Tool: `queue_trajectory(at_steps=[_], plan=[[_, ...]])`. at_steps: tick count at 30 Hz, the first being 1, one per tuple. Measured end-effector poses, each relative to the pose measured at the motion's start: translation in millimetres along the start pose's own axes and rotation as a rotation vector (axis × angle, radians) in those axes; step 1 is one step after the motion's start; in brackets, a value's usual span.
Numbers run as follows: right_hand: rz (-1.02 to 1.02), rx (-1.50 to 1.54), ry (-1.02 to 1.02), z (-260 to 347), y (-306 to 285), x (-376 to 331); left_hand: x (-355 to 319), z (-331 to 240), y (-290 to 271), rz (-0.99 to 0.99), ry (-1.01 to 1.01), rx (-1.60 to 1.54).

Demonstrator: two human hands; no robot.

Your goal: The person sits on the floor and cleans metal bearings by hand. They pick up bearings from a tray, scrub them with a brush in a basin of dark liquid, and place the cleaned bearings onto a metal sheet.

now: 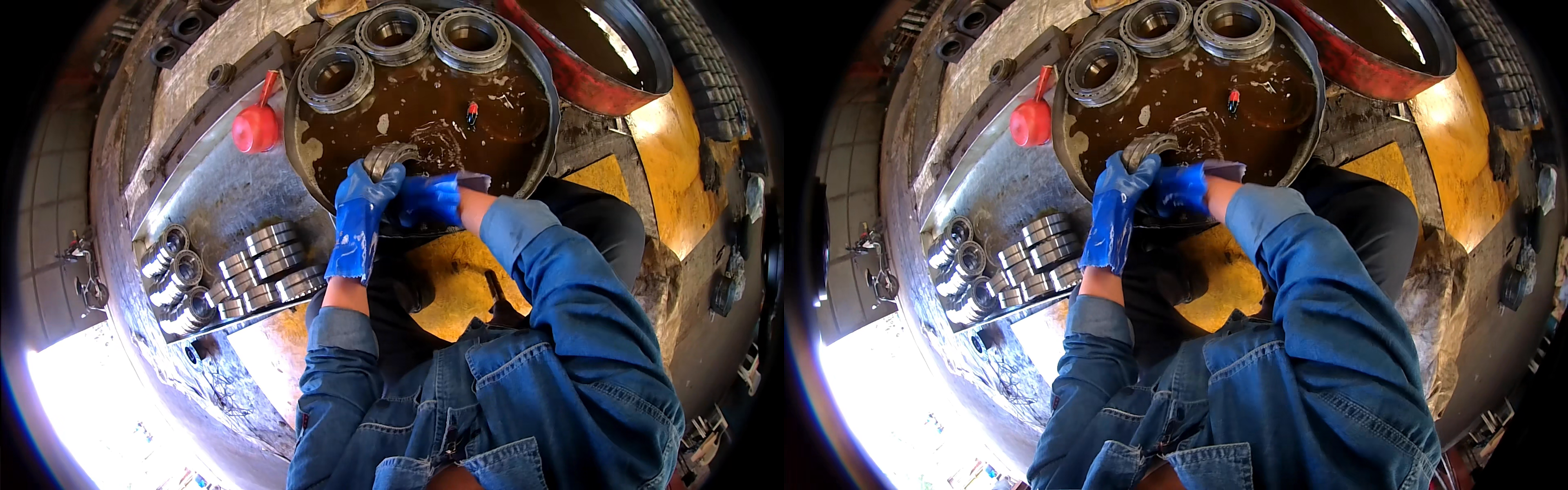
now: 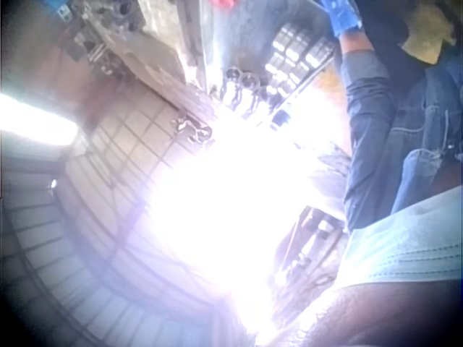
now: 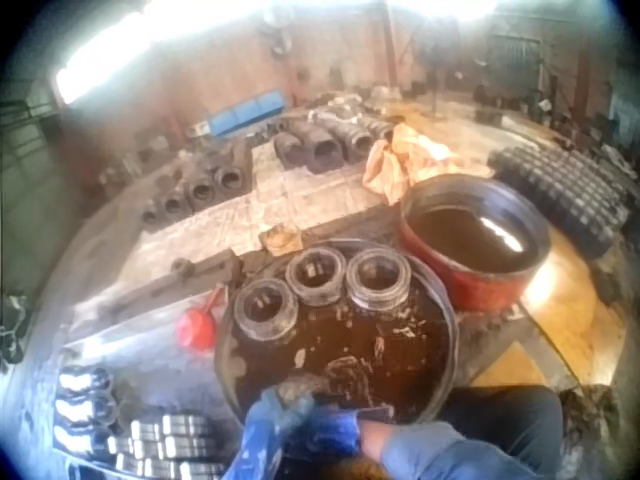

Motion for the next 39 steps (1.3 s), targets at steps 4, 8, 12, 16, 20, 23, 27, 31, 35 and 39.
queue_trajectory(at_steps=[4, 8, 12, 16, 20, 23, 27, 31, 35, 39], plan=[[-0.355, -0.232, -0.181, 15, 13, 6, 1, 2, 3, 0.010, -0.007, 0.013], [-0.016, -0.245, 0.077, 6, -5, -4, 1, 3, 3, -0.001, -0.018, 0.043], [0.081, 0.080, 0.176, -5, -16, -9, -1, 4, 2, 0.009, -0.025, 0.000], [-0.018, -0.093, 0.032, 8, -8, 2, -1, -4, -3, 0.031, -0.037, -0.004], [-0.480, -0.601, -0.206, -30, 27, 37, 5, -12, 6, -0.012, 0.088, 0.016], [-0.196, -0.580, -0.222, -4, 22, 22, -4, 7, 0, -0.031, 0.030, 0.011], [0.164, -0.239, -0.008, -5, -7, -2, -4, 1, -1, -0.002, -0.006, -0.013], [0.143, -0.277, -0.094, -24, -4, 20, -2, -11, 0, -0.016, 0.029, 0.001], [-0.096, -0.767, -0.017, 20, 18, 4, -3, 5, -1, 0.003, 0.000, -0.002], [-0.322, -0.128, -0.319, 21, 4, -11, -3, -6, -3, 0.026, -0.019, -0.056]])
Point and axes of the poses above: each hand's wrist, its own x-axis towards the middle knuckle, its own y-axis out of the palm, z = x × y, the point moved 3 cm from there along x, towards the middle knuckle, and after that the axes turned 13 degrees about y, right-handed, at the moved point
